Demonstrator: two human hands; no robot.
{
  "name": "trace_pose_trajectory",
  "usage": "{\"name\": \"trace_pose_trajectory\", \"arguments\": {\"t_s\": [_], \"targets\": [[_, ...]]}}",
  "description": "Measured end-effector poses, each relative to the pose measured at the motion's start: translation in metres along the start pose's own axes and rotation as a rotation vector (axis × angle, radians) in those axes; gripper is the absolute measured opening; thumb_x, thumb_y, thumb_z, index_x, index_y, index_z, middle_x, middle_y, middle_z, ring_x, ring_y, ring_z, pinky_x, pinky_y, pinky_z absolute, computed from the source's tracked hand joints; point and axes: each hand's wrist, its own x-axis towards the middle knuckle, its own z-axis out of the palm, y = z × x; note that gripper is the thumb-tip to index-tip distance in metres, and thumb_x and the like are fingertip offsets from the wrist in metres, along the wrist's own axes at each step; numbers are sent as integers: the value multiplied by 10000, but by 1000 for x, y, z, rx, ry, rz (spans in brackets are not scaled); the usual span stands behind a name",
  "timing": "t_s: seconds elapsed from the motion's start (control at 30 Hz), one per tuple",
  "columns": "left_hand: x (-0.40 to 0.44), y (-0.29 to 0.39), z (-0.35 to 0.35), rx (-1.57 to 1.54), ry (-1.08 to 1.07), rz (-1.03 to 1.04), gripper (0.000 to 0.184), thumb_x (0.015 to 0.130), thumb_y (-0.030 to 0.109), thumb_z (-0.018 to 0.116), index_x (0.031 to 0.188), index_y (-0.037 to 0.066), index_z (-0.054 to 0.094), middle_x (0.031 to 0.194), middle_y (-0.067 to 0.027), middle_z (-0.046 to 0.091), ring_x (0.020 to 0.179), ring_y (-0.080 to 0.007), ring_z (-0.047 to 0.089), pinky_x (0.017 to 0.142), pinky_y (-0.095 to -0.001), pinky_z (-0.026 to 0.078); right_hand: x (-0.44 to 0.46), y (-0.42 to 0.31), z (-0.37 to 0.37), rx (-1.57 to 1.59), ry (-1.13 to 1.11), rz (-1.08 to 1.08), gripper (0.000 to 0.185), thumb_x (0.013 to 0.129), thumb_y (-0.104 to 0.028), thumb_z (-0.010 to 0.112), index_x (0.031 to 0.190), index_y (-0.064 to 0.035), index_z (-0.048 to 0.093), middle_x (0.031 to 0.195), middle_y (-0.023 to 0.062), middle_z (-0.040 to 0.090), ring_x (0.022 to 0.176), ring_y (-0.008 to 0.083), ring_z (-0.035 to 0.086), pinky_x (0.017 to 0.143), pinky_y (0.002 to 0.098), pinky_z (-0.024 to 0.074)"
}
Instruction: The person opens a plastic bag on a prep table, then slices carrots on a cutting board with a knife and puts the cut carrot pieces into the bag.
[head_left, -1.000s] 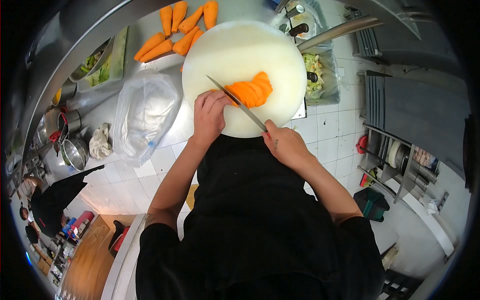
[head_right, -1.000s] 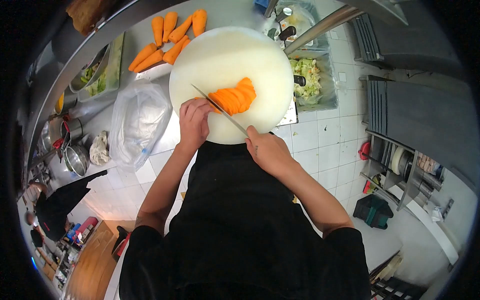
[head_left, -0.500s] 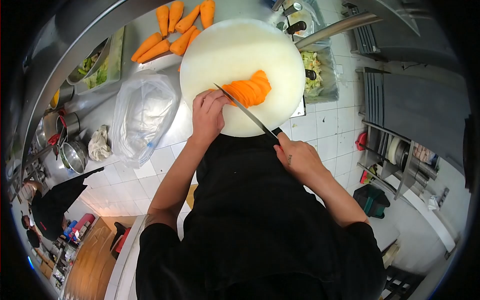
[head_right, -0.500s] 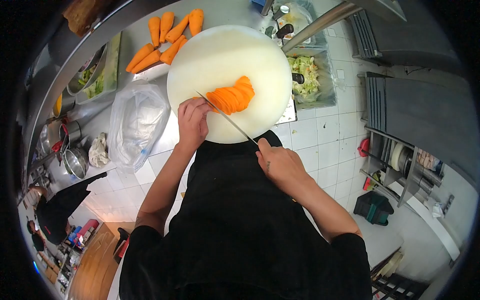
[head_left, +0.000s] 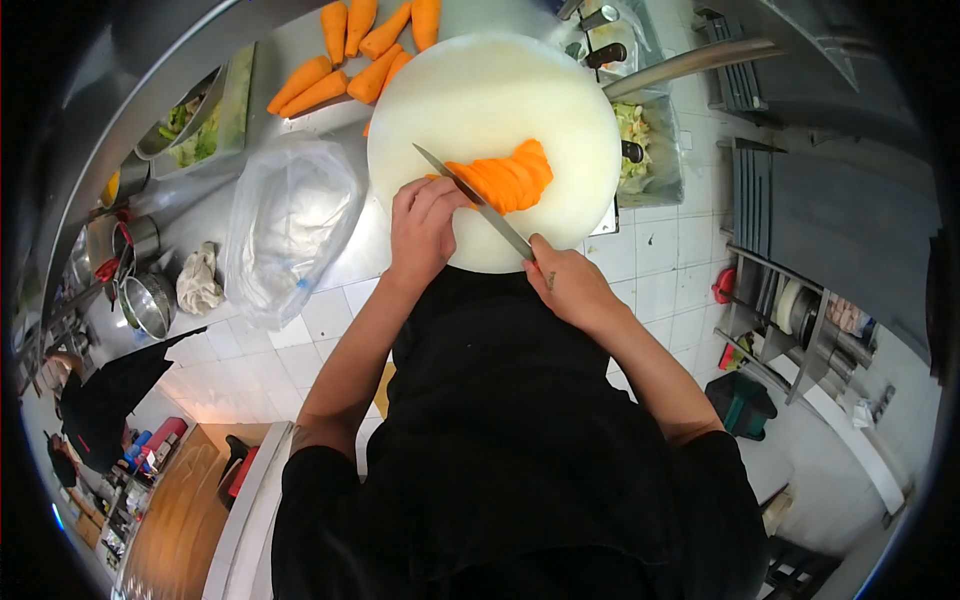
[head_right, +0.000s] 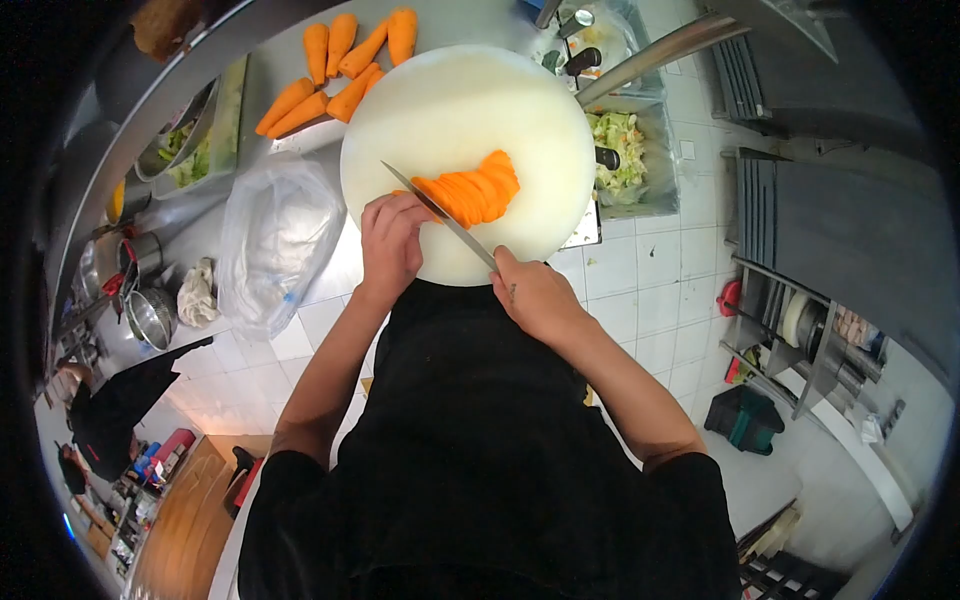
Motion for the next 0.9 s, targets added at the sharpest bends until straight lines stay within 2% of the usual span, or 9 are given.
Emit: {"name": "trace_pose_trajectory", "arguments": {"t_s": [0.33, 0.4, 0.43, 0.5, 0.57, 0.6, 0.7, 0.73, 0.9], "targets": [[6, 3, -15, -55, -78, -67, 327, 818, -66, 777, 1097, 77, 688, 1239, -118, 674, 1171, -366, 610, 1009, -459, 485, -38, 7, -22, 172, 104, 17, 222, 1075, -240, 649, 1076, -49, 535, 741, 232, 679, 741, 485, 690, 661, 574, 517], [6, -2, -18, -50, -84, -32, 342, 814, -64, 777, 1108, 85, 685, 1224, -109, 683, 1176, -360, 617, 1021, -458, 483, -42, 6, -39, 207, 257, 38, 213, 1077, -237, 654, 1149, -54, 572, 738, 221, 684, 723, 461, 700, 652, 558, 525], [6, -4, -19, -49, -92, -5, 358, 810, -63, 778, 1118, 92, 682, 1210, -100, 692, 1181, -354, 624, 1034, -457, 481, -39, 14, -42, 142, 337, 20, 305, 1072, -236, 661, 1329, -83, 601, 785, 211, 710, 741, 430, 718, 664, 540, 544], [6, -10, -22, -65, -136, 7, 339, 830, -52, 782, 1123, 86, 680, 1193, -108, 702, 1163, -356, 640, 1027, -457, 494, -17, 30, -49, -52, 517, -35, 444, 1062, -235, 673, 1488, -149, 584, 846, 182, 714, 756, 416, 716, 680, 516, 564], [8, -18, -26, -80, -177, 26, 321, 851, -40, 786, 1128, 80, 677, 1175, -115, 711, 1145, -358, 656, 1021, -457, 507, 14, 54, -51, -120, 593, -55, 490, 1055, -243, 682, 1529, -194, 572, 894, 167, 704, 770, 407, 718, 688, 511, 571], [8, -23, -29, -187, -159, -96, 293, 886, -23, 786, 1141, 64, 671, 1150, -125, 723, 1106, -351, 682, 1000, -440, 530, 28, 64, -51, -193, 651, -76, 540, 1048, -250, 691, 1571, -238, 560, 941, 152, 693, 784, 398, 720, 696, 507, 578], [24, -48, -43, -388, -93, -301, 200, 1017, 50, 742, 1196, 7, 663, 1093, -169, 766, 1003, -282, 759, 935, -335, 577, 59, 84, -50, -208, 681, -48, 553, 1033, -264, 712, 1569, -281, 576, 974, 137, 641, 820, 373, 718, 703, 509, 579], [39, -54, -47, -351, -90, -304, 170, 1035, 72, 725, 1189, 14, 679, 1087, -165, 770, 989, -290, 761, 922, -336, 582, 66, 85, -51, -233, 636, -13, 556, 1009, -270, 740, 1549, -293, 606, 1020, 144, 617, 898, 352, 696, 722, 502, 575], [111, -84, -30, -193, -133, -243, 148, 1036, 118, 715, 1164, 45, 728, 1037, -142, 784, 1027, -301, 755, 923, -354, 582, 76, 82, -58, -364, 753, -97, 498, 971, -244, 779, 1462, -227, 698, 1014, 129, 607, 941, 316, 653, 745, 448, 558]]}}
